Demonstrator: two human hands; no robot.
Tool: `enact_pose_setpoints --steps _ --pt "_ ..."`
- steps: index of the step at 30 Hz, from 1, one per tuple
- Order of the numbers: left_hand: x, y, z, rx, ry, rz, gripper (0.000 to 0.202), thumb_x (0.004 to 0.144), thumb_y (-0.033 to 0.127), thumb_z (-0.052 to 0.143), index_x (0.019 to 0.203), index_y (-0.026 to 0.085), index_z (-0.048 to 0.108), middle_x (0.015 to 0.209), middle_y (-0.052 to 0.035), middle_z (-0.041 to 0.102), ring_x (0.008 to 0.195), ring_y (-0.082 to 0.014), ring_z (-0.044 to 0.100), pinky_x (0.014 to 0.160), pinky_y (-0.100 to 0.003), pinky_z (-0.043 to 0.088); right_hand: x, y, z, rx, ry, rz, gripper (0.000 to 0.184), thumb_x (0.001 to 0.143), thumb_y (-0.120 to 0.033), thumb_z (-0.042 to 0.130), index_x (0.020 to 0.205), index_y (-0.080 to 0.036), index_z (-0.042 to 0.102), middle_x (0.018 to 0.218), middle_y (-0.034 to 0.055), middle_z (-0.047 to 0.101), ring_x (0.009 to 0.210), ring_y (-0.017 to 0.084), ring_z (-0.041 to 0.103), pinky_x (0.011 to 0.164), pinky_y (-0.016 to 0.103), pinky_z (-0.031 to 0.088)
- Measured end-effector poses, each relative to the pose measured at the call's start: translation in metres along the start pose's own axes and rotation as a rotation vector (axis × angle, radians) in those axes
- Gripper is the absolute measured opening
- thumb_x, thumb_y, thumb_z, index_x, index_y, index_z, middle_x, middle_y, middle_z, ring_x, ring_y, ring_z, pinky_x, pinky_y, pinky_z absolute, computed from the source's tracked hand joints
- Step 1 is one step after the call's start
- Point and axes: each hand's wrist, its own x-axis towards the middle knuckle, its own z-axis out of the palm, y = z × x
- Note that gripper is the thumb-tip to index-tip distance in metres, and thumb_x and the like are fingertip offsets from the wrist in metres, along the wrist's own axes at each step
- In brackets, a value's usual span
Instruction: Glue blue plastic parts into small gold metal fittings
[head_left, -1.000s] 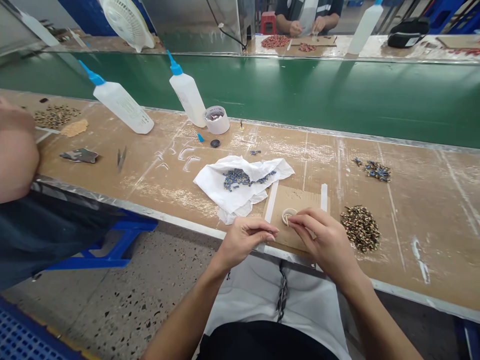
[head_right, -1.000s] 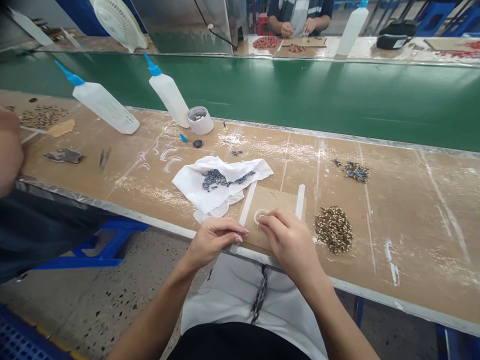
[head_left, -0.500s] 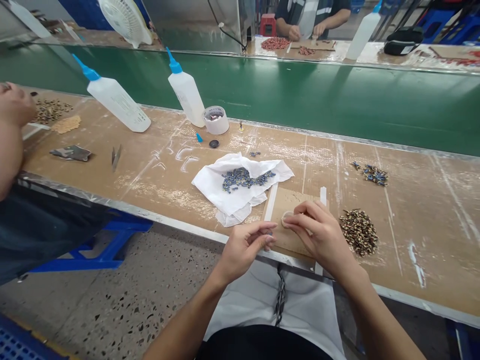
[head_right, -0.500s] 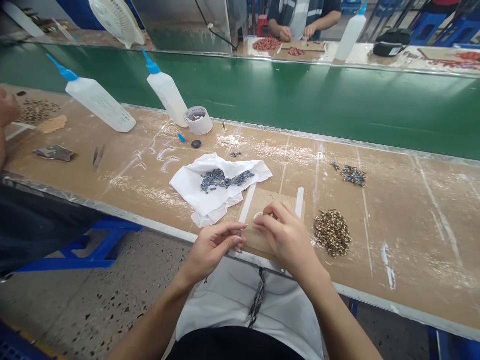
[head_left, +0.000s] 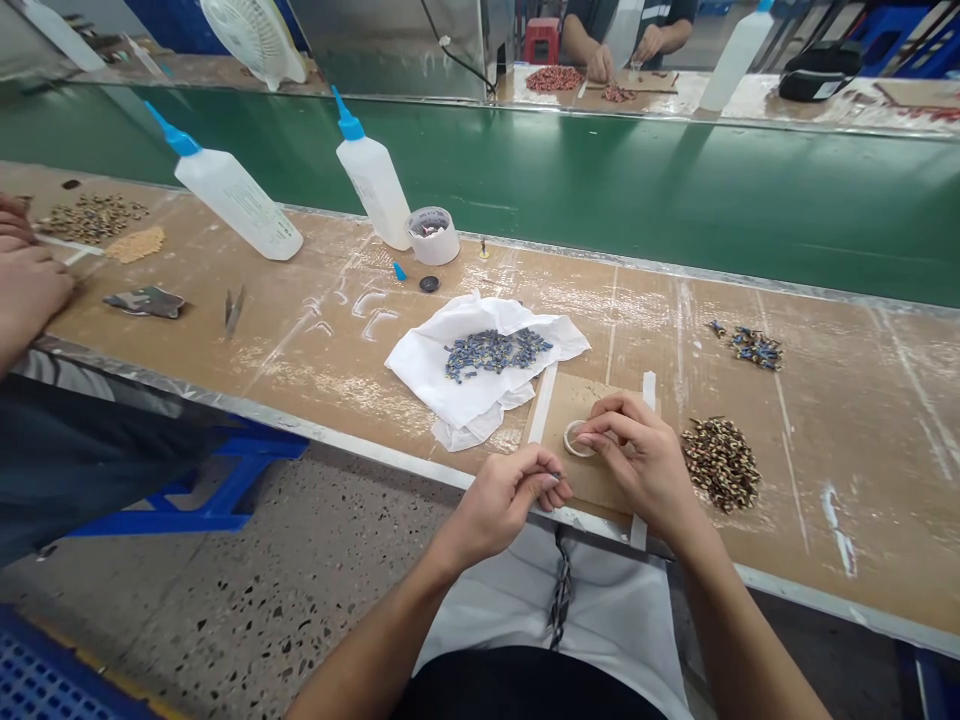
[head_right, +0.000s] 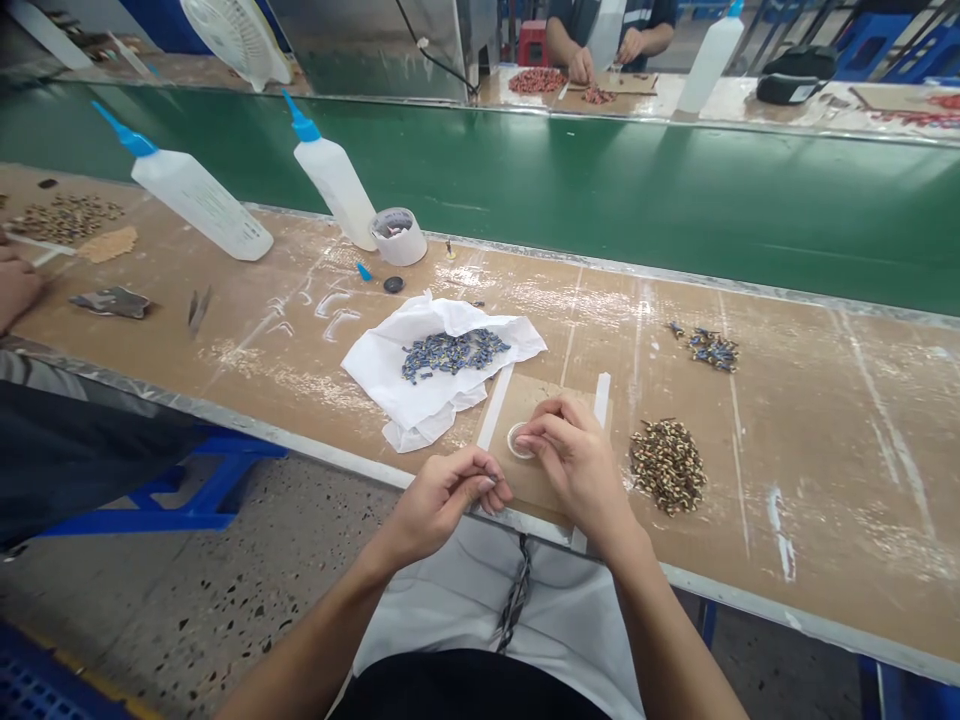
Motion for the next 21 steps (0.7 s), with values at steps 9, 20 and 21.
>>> enact_pose_setpoints --steps 9,20,21 --pt "0.009 0.001 0.010 0.162 -0.058 0.037 0.017 0.099 0.024 0.045 0.095 0.015 0.060 0.085 -0.0071 0.073 0.069 -0.0128 0.069 0.067 -0.023 0.058 -0.052 -0.007 0.003 0.366 0.528 0.252 0.009 0.089 -0.028 0.067 0.084 -0.020 0.069 0.078 0.0040 0.071 0.065 0.016 0.064 0.060 0.029 0.053" --pt "0.012 0.000 0.011 0.167 -0.059 0.010 0.014 0.098 0.021 0.046 0.095 0.015 0.058 0.086 -0.0085 0.075 0.069 -0.0141 0.072 0.067 -0.022 0.059 -0.065 0.001 0.023 0.394 0.486 0.285 0.006 0.087 -0.026 0.069 0.087 -0.020 0.071 0.080 0.0044 0.074 0.073 0.018 0.070 0.067 0.030 0.059" --pt "0.012 0.000 0.011 0.169 -0.058 0.009 0.014 0.098 0.020 0.046 0.095 0.015 0.058 0.086 -0.0086 0.075 0.069 -0.0142 0.072 0.066 -0.022 0.059 -0.065 0.001 0.023 0.393 0.475 0.284 0.005 0.087 -0.026 0.069 0.087 -0.021 0.071 0.081 0.0043 0.074 0.074 0.018 0.071 0.068 0.031 0.059"
